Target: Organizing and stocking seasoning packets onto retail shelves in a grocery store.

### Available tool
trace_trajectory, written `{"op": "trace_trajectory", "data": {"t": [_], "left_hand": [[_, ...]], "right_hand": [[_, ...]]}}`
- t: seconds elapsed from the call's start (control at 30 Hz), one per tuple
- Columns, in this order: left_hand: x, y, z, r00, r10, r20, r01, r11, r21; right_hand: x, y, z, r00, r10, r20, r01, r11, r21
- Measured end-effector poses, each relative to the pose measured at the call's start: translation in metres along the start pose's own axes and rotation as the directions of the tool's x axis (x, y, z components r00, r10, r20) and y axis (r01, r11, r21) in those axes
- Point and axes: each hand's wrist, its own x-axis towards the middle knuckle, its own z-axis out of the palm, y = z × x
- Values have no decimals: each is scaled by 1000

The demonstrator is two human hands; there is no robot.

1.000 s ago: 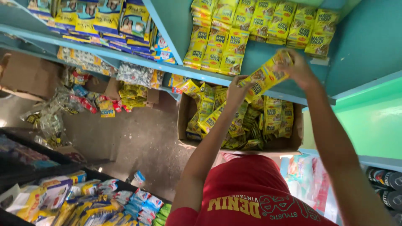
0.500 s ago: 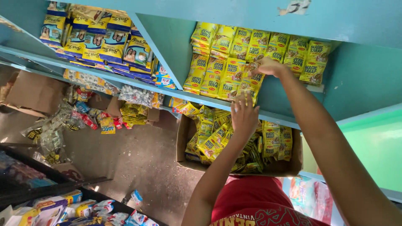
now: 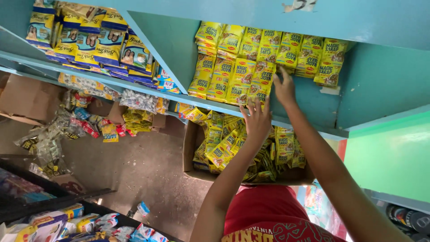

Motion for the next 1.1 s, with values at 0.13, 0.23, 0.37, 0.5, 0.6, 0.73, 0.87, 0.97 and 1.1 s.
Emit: {"op": "trace_trajectory", "data": {"t": [0.13,0.23,0.37,0.5,0.6,0.73,0.87,0.97,1.1], "left_hand": [[8,0,-8,996,-7,94,17,994,-104],[8,-4,-2,985,-22,169,47,988,-148],[2,-9,-2,980,-27,195,52,991,-127],[11,-16,-16,983,-9,182,26,995,-92],[16,-25,-29,981,19,192,9,990,-144],[44,-45,-30,960,-47,275,117,963,-242],[84,-79,-11,923,-117,367,214,948,-235],[105,-89,-5,940,-22,340,128,948,-290],[114,-94,25,941,50,334,58,950,-305]], "right_hand": [[-21,-80,-1,921,-389,-8,365,871,-329],[4,-60,18,845,-510,162,515,696,-500],[27,-25,39,843,-466,268,522,588,-617],[41,-10,45,856,-442,269,497,557,-665],[41,-3,45,881,-414,227,447,575,-685],[3,-59,16,867,-497,-43,450,817,-362],[-12,10,16,974,81,-211,-58,992,109],[-31,0,29,975,212,-69,-183,936,301],[-15,4,54,977,197,-83,-146,898,415]]}}
